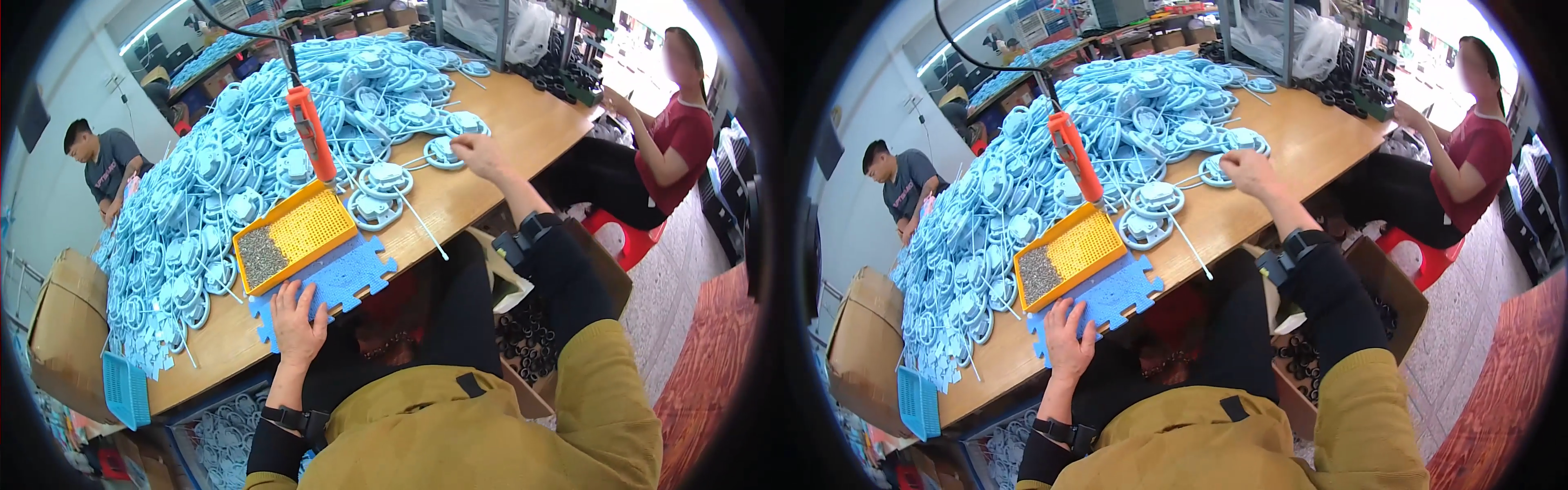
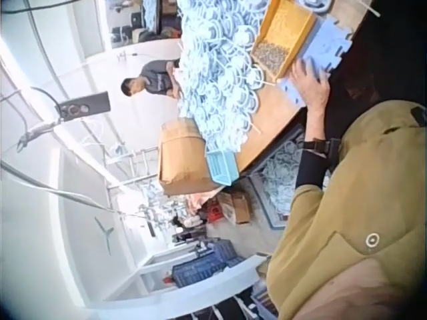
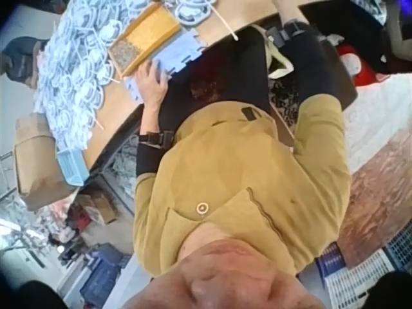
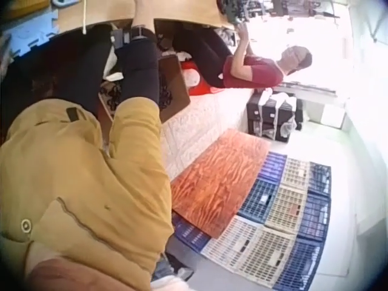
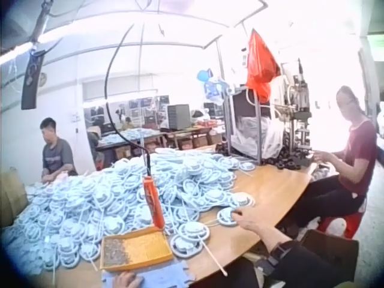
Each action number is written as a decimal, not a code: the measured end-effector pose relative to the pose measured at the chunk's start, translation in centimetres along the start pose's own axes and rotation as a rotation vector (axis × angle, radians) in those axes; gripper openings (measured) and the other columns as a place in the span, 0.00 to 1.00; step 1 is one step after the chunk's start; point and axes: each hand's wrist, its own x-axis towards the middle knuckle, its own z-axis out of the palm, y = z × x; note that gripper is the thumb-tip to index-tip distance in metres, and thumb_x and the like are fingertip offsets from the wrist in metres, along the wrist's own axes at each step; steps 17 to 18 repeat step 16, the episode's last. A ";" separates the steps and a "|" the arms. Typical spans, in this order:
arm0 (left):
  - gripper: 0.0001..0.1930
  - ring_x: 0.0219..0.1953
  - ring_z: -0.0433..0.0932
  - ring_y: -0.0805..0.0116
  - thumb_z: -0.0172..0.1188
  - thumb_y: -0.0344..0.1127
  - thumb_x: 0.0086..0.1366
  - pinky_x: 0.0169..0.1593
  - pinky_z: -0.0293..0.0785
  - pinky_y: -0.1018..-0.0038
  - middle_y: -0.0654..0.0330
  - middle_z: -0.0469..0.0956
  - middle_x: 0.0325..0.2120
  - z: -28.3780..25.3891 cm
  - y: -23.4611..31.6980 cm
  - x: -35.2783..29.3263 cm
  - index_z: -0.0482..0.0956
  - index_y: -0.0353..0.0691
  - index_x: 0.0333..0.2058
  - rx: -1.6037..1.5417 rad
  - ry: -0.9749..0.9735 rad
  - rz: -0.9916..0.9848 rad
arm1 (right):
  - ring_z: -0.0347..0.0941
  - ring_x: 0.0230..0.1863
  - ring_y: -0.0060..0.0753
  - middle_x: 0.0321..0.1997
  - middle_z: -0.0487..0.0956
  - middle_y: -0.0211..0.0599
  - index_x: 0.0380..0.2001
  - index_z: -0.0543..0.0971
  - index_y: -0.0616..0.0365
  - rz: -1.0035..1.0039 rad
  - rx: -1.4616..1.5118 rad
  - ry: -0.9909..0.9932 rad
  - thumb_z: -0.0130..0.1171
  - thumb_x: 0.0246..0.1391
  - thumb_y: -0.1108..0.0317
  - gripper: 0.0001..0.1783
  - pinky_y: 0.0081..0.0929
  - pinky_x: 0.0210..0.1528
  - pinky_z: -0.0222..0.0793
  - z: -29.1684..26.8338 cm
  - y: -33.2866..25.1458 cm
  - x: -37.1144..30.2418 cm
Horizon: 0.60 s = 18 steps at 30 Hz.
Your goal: The person picks up a blue plastic toy steering wheel from a pile, places it on a blue mat, and uses a power screwdriver to drive screws into the back. They then set the toy aside and repeat the process with another steering wheel.
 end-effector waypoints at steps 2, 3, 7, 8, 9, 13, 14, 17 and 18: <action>0.20 0.55 0.63 0.46 0.60 0.39 0.55 0.58 0.56 0.50 0.49 0.68 0.48 -0.3 0.0 0.2 0.74 0.39 0.46 0.001 0.013 -0.003 | 0.74 0.47 0.38 0.44 0.78 0.44 0.44 0.78 0.56 -0.034 -0.148 -0.006 0.61 0.47 0.56 0.22 0.37 0.48 0.69 1.2 -0.3 -0.1; 0.20 0.55 0.63 0.46 0.60 0.39 0.55 0.58 0.56 0.50 0.49 0.68 0.48 -0.4 -0.2 0.1 0.74 0.39 0.46 -0.003 0.030 -0.015 | 0.65 0.55 0.44 0.54 0.69 0.44 0.50 0.73 0.53 -0.017 -0.308 0.127 0.63 0.45 0.54 0.29 0.45 0.53 0.64 1.9 -0.2 -0.4; 0.20 0.55 0.63 0.45 0.60 0.38 0.53 0.57 0.57 0.48 0.49 0.68 0.48 -0.3 0.1 0.5 0.75 0.39 0.45 -0.035 0.033 -0.005 | 0.39 0.70 0.56 0.71 0.47 0.43 0.63 0.58 0.43 0.024 -0.534 0.058 0.68 0.35 0.44 0.51 0.69 0.61 0.44 1.1 1.1 2.1; 0.19 0.55 0.63 0.45 0.60 0.38 0.53 0.57 0.57 0.47 0.48 0.68 0.47 -0.5 0.0 0.5 0.75 0.38 0.44 -0.044 0.024 0.003 | 0.38 0.71 0.56 0.71 0.48 0.44 0.64 0.58 0.42 0.044 -0.565 -0.017 0.69 0.33 0.41 0.54 0.71 0.62 0.40 1.2 0.8 2.6; 0.20 0.55 0.63 0.45 0.60 0.38 0.51 0.57 0.57 0.47 0.48 0.68 0.47 -0.6 0.1 0.6 0.75 0.38 0.43 -0.052 0.027 -0.004 | 0.38 0.71 0.56 0.71 0.48 0.44 0.64 0.58 0.42 0.028 -0.566 -0.007 0.69 0.33 0.41 0.54 0.71 0.62 0.40 1.4 0.3 3.2; 0.20 0.55 0.64 0.45 0.60 0.38 0.50 0.58 0.56 0.47 0.48 0.68 0.47 -0.6 0.0 0.7 0.76 0.39 0.43 -0.029 0.006 -0.045 | 0.32 0.73 0.53 0.73 0.42 0.41 0.67 0.53 0.40 -0.133 -0.785 -0.337 0.67 0.28 0.34 0.61 0.72 0.64 0.30 2.5 -1.5 5.2; 0.20 0.55 0.64 0.45 0.59 0.38 0.50 0.58 0.56 0.47 0.48 0.69 0.47 -0.5 0.0 0.8 0.76 0.39 0.43 -0.034 0.001 -0.048 | 0.32 0.73 0.53 0.73 0.43 0.41 0.67 0.54 0.41 -0.158 -0.798 -0.346 0.67 0.28 0.34 0.61 0.72 0.64 0.30 2.6 -2.2 5.6; 0.21 0.56 0.63 0.44 0.59 0.39 0.50 0.60 0.54 0.46 0.49 0.69 0.47 -0.4 0.0 0.9 0.76 0.40 0.45 -0.026 -0.026 -0.055 | 0.31 0.73 0.52 0.73 0.42 0.41 0.67 0.53 0.42 -0.127 -0.808 -0.419 0.67 0.28 0.33 0.62 0.72 0.64 0.29 3.0 -1.7 6.6; 0.21 0.56 0.63 0.44 0.59 0.39 0.50 0.60 0.54 0.46 0.49 0.69 0.47 -0.4 0.0 0.9 0.76 0.40 0.45 -0.026 -0.026 -0.055 | 0.31 0.73 0.52 0.73 0.42 0.41 0.67 0.53 0.42 -0.127 -0.808 -0.419 0.67 0.28 0.33 0.62 0.72 0.64 0.29 3.0 -1.7 6.6</action>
